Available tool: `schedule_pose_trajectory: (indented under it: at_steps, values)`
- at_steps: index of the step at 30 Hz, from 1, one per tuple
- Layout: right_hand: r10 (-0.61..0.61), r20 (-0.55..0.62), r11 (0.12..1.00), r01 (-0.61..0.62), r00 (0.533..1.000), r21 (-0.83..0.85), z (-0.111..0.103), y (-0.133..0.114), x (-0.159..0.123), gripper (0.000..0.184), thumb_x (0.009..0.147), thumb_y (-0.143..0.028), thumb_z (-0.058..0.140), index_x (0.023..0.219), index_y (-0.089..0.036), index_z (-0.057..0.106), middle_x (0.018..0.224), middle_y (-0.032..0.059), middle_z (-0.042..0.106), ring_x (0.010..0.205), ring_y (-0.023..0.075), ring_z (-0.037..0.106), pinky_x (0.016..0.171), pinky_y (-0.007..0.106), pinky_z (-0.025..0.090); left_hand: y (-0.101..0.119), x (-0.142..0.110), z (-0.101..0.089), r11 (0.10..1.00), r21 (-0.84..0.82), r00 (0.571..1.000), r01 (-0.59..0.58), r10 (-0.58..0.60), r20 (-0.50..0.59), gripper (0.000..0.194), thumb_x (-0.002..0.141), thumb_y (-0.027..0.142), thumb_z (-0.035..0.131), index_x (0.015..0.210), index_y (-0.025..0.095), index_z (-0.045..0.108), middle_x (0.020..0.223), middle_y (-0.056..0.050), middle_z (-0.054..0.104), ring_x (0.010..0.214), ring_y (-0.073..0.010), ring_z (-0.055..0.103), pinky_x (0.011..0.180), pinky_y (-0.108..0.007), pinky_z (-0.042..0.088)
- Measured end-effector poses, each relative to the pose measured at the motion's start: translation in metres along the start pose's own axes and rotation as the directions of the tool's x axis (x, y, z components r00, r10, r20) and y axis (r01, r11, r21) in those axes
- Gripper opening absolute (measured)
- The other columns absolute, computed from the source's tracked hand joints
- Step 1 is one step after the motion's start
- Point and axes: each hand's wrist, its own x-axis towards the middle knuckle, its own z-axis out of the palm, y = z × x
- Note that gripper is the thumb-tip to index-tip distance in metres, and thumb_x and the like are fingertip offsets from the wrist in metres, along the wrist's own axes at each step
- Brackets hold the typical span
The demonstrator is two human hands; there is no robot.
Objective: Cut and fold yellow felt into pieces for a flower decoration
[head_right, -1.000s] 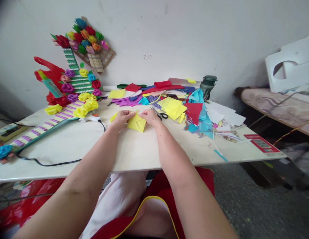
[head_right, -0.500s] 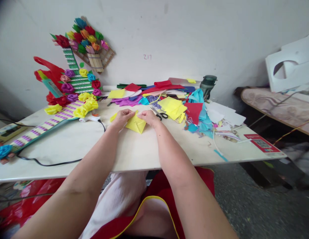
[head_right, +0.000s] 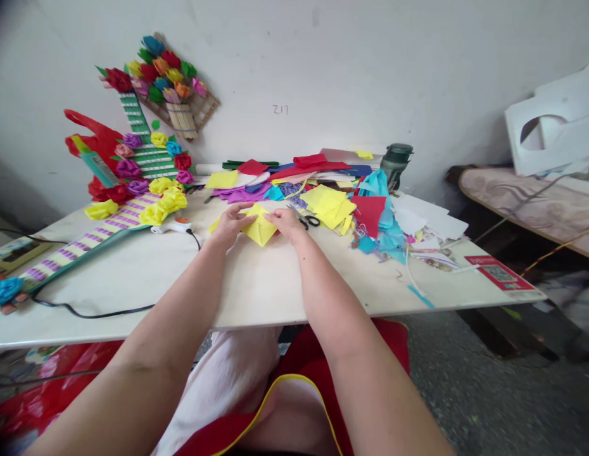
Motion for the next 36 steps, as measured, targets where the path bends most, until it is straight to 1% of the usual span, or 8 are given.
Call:
schedule_pose_trajectory:
  at_steps: [3,6,12,16,19,21,29,36]
  values:
    - [0.015,0.014,1.000,-0.015,1.000,0.007,0.000,0.000,0.001,0.010,0.072,-0.020,0.068,0.079,-0.013,0.066,0.067,0.0005,0.066,0.060,0.0132,0.060,0.050,0.022,0.047,-0.001,0.001,0.001,0.999,-0.043,0.999,-0.028,0.029,0.016,0.069,0.053,0.037,0.083,0.115,0.014,0.061,0.060,0.003,0.061,0.056,-0.0126,0.059,0.059,-0.024,0.045]
    - [0.025,-0.014,1.000,-0.025,1.000,-0.002,0.001,0.001,0.003,0.014,0.071,-0.015,0.067,0.085,-0.012,0.067,0.068,0.0006,0.067,0.059,0.0129,0.060,0.048,0.021,0.047,0.002,-0.001,0.002,0.998,-0.055,0.999,-0.032,0.034,0.042,0.070,0.056,0.037,0.082,0.119,0.014,0.061,0.061,0.003,0.063,0.057,-0.0125,0.060,0.060,-0.024,0.046]
    - [0.021,-0.022,1.000,-0.021,1.000,0.002,0.002,-0.001,0.003,0.023,0.073,-0.015,0.067,0.096,-0.012,0.068,0.074,0.0024,0.069,0.059,0.0135,0.062,0.049,0.022,0.049,0.011,-0.006,0.000,0.992,-0.115,0.992,0.044,-0.030,0.122,0.072,0.059,0.036,0.079,0.125,0.017,0.061,0.082,-0.003,0.071,0.066,-0.0149,0.064,0.062,-0.025,0.047]
    - [-0.020,-0.022,1.000,0.020,1.000,0.004,0.001,0.000,0.003,0.027,0.073,-0.015,0.067,0.100,-0.014,0.068,0.078,0.0026,0.070,0.061,0.0125,0.063,0.049,0.021,0.050,0.008,-0.005,-0.002,0.992,-0.112,0.992,0.060,-0.047,0.116,0.062,0.053,0.033,0.083,0.111,0.016,0.070,0.087,-0.005,0.072,0.070,-0.0160,0.065,0.067,-0.029,0.049]
    - [-0.032,-0.026,0.999,0.032,0.999,0.004,0.002,-0.002,0.003,0.032,0.073,-0.014,0.067,0.105,-0.013,0.067,0.078,0.0028,0.069,0.061,0.0121,0.063,0.048,0.020,0.050,0.004,-0.003,-0.002,0.991,-0.109,0.993,0.076,-0.065,0.098,0.048,0.050,0.033,0.085,0.092,0.014,0.074,0.080,-0.005,0.072,0.069,-0.0163,0.064,0.069,-0.031,0.050]
    - [-0.031,-0.035,0.999,0.031,0.999,0.007,0.003,-0.005,0.001,0.035,0.074,-0.012,0.067,0.108,-0.012,0.066,0.078,0.0032,0.069,0.059,0.0118,0.062,0.046,0.020,0.049,0.003,-0.003,-0.002,0.991,-0.106,0.993,0.084,-0.074,0.094,0.042,0.049,0.033,0.086,0.085,0.013,0.074,0.076,-0.005,0.071,0.068,-0.0161,0.064,0.069,-0.031,0.051]
    - [-0.044,-0.048,0.999,0.043,0.998,-0.023,0.004,-0.003,0.003,0.043,0.075,-0.012,0.065,0.118,-0.011,0.063,0.077,0.0032,0.068,0.051,0.0105,0.058,0.043,0.021,0.050,0.002,-0.001,-0.001,0.994,-0.053,0.991,0.097,-0.092,0.093,0.042,0.050,0.031,0.086,0.086,0.014,0.074,0.074,-0.004,0.071,0.067,-0.0145,0.064,0.072,-0.030,0.051]
    - [-0.071,0.010,0.996,0.072,0.997,-0.043,0.001,-0.002,0.002,0.054,0.076,-0.020,0.067,0.129,-0.012,0.057,0.086,0.0060,0.070,0.045,0.0082,0.056,0.044,0.022,0.051,-0.004,0.002,-0.002,0.997,-0.027,0.997,0.073,-0.072,0.042,0.040,0.049,0.032,0.086,0.082,0.014,0.074,0.075,-0.005,0.072,0.068,-0.0160,0.065,0.071,-0.030,0.051]
